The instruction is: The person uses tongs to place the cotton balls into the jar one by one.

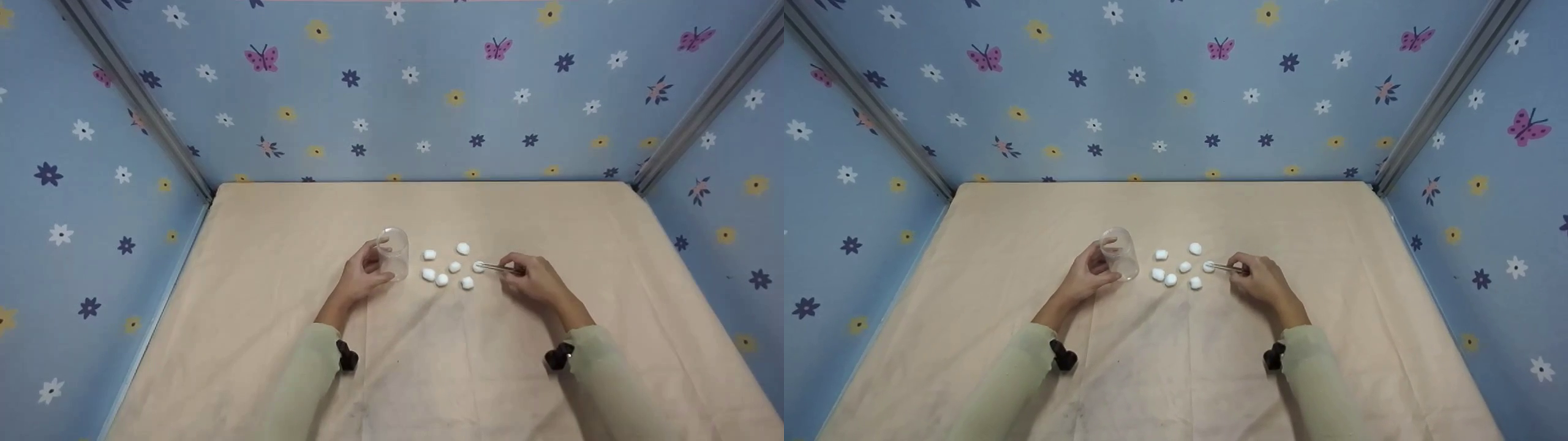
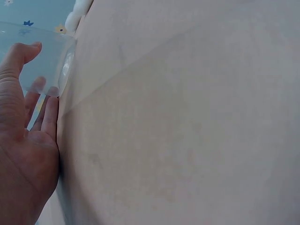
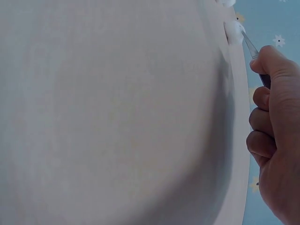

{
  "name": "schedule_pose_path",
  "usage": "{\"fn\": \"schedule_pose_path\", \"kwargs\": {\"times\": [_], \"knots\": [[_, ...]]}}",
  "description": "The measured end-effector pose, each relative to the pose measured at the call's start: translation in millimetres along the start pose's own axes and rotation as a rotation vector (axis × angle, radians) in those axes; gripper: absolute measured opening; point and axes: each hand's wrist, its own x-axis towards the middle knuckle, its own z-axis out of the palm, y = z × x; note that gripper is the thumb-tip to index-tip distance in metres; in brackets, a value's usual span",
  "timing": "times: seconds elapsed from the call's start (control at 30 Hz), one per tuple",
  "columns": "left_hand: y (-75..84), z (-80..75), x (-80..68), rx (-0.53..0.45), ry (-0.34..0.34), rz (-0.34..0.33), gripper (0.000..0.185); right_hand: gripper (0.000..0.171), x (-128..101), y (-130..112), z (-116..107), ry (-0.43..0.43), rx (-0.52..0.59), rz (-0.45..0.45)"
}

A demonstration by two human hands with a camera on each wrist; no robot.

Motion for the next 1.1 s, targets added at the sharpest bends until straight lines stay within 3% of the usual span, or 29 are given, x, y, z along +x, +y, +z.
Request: {"fn": "schedule_pose_path", "kwargs": {"times": [0.6, 1.1], "knots": [[-1.8, 0.0, 1.0, -0.015, 0.005, 0.019, 0.076, 0.02, 0.9, -3.3, -7.1, -0.021, 0.012, 0.062], [-1.9, 1.3, 2.1, -0.006, 0.01, 0.0, 0.075, 0.019, -1.6, 0.9, -5.4, -0.011, -0.049, 0.008]]}}
